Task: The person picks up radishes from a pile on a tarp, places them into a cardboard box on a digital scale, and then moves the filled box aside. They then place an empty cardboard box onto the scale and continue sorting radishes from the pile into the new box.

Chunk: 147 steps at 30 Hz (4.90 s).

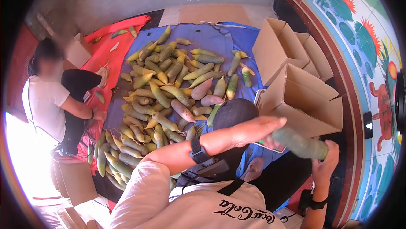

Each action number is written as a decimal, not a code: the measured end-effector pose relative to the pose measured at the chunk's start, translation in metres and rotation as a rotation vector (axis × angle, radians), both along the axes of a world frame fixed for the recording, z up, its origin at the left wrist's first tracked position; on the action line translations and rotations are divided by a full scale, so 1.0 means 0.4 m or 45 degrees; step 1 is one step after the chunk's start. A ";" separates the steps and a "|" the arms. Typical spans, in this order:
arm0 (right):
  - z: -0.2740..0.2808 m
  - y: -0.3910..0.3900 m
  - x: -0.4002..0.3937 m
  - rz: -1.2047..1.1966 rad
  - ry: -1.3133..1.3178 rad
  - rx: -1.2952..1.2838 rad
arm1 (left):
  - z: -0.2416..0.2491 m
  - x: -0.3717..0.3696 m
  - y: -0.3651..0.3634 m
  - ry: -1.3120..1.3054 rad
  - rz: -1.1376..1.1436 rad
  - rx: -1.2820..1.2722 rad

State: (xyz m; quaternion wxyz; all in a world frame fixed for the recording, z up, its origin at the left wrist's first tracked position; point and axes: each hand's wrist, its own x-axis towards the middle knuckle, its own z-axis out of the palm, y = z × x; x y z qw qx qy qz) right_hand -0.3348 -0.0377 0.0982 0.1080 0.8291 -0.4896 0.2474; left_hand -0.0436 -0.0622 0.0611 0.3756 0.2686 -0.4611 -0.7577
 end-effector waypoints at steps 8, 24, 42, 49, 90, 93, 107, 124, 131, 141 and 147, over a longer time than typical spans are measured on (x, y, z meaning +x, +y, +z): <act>0.044 -0.100 -0.136 -0.438 -0.212 0.113 | 0.000 -0.122 -0.165 -0.983 0.283 -0.677; -0.036 -0.434 -0.200 -0.307 0.486 0.562 | -0.096 -0.149 -0.202 -1.344 -0.055 -1.292; -0.250 -0.603 -0.326 -0.104 0.435 0.635 | -0.113 -0.175 -0.220 -1.470 0.057 -1.215; -0.080 -0.396 -0.159 -0.166 -0.097 0.512 | -0.090 -0.178 -0.224 -1.587 -0.040 -1.195; -0.259 -0.090 -0.170 -0.240 -0.022 0.395 | -0.818 0.417 0.714 -2.311 -0.374 0.598; -0.260 -0.096 -0.174 -0.217 0.004 0.379 | -0.742 0.434 0.659 -2.163 -0.427 0.645; -0.267 -0.087 -0.186 -0.209 -0.087 0.356 | -0.584 0.539 0.421 -1.293 0.744 0.799; -0.257 -0.066 -0.169 -0.235 -0.182 0.323 | -0.627 0.516 0.409 -0.988 0.770 1.215; -0.259 -0.070 -0.166 -0.219 -0.180 0.302 | -0.623 0.520 0.379 -1.049 0.801 0.923; -0.260 -0.077 -0.161 -0.207 -0.189 0.313 | -0.622 0.496 0.305 -1.369 0.687 0.806; -0.255 -0.080 -0.150 -0.234 -0.167 0.335 | -0.580 0.489 0.308 -1.283 0.709 0.834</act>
